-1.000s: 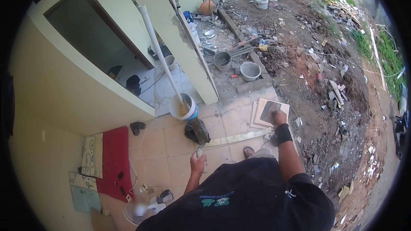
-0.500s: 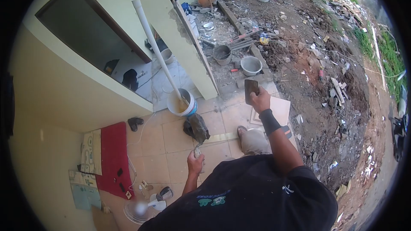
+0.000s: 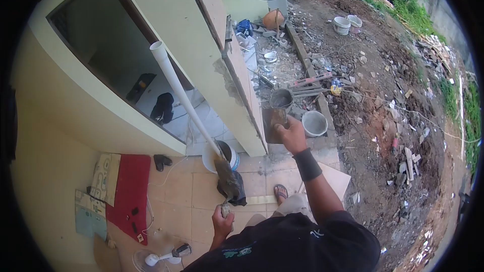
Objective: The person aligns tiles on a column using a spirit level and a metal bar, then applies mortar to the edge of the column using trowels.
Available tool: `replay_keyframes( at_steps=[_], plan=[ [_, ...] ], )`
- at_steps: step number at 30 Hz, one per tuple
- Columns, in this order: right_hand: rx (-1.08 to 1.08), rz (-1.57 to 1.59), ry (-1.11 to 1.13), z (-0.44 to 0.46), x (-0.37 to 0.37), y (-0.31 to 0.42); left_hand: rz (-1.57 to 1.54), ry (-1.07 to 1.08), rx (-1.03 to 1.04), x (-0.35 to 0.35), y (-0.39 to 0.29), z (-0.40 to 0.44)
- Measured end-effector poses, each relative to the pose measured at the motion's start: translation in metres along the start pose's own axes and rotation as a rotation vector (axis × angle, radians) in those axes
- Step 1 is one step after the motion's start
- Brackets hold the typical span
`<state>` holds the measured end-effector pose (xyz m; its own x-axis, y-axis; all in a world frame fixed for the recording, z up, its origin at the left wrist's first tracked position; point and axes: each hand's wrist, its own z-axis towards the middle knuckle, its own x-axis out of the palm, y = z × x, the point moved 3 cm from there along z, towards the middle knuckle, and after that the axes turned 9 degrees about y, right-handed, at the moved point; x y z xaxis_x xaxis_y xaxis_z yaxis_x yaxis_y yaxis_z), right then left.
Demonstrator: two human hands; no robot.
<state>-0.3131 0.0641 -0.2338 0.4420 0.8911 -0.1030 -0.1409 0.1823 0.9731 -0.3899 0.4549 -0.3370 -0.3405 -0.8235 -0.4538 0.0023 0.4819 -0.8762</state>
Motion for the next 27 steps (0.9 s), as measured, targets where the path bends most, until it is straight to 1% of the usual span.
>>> replay_keyframes(
  at_steps=[2,3,4,6,8,9,11,12,13,16,18,20,21,22,23,24,26,27],
  plan=[
    [-0.018,0.041,0.064,0.024,-0.001,0.043,-0.068,-0.011,0.065,0.002,-0.029,0.023],
    [-0.029,0.087,0.111,0.033,-0.001,0.057,-0.042,-0.028,0.095,0.003,-0.043,0.034],
    [-0.065,-0.024,0.149,0.045,-0.006,0.064,-0.05,-0.037,0.113,0.003,-0.06,0.043],
    [-0.09,0.011,0.162,0.059,-0.005,0.089,-0.068,-0.054,0.154,0.004,-0.08,0.066],
    [-0.1,0.042,0.184,0.066,-0.006,0.112,-0.198,0.039,0.154,0.007,-0.087,0.084],
    [-0.129,0.038,0.18,0.071,-0.007,0.121,-0.202,0.031,0.182,0.005,-0.102,0.095],
    [-0.19,-0.011,0.179,0.069,-0.006,0.134,-0.413,0.097,0.204,0.005,-0.128,0.102],
    [-0.143,0.036,0.191,0.067,-0.006,0.142,-0.446,0.114,0.213,0.003,-0.132,0.108],
    [-0.16,0.031,0.178,0.067,-0.007,0.149,-0.446,0.121,0.234,0.0,-0.135,0.117],
    [-0.209,-0.035,0.182,0.051,-0.006,0.172,-0.262,0.078,0.326,-0.015,-0.145,0.127],
    [-0.195,-0.049,0.182,0.041,-0.003,0.189,-0.245,0.118,0.332,-0.027,-0.143,0.139],
    [-0.199,-0.046,0.184,0.035,0.001,0.191,-0.224,0.163,0.339,-0.031,-0.142,0.141],
    [-0.188,-0.051,0.175,0.031,0.003,0.193,-0.177,0.135,0.403,-0.034,-0.146,0.143],
    [-0.225,-0.116,0.19,0.028,0.006,0.199,-0.131,0.103,0.474,-0.036,-0.15,0.146],
    [-0.264,-0.18,0.205,0.024,0.01,0.206,-0.133,0.114,0.479,-0.039,-0.156,0.146],
    [-0.23,-0.144,0.23,0.02,0.015,0.212,-0.136,0.113,0.506,-0.042,-0.164,0.143],
    [-0.23,-0.175,0.209,0.015,0.024,0.215,-0.143,0.117,0.54,-0.044,-0.174,0.142],
    [-0.232,-0.2,0.196,0.013,0.027,0.216,-0.13,0.044,0.62,-0.045,-0.179,0.141]
  ],
)
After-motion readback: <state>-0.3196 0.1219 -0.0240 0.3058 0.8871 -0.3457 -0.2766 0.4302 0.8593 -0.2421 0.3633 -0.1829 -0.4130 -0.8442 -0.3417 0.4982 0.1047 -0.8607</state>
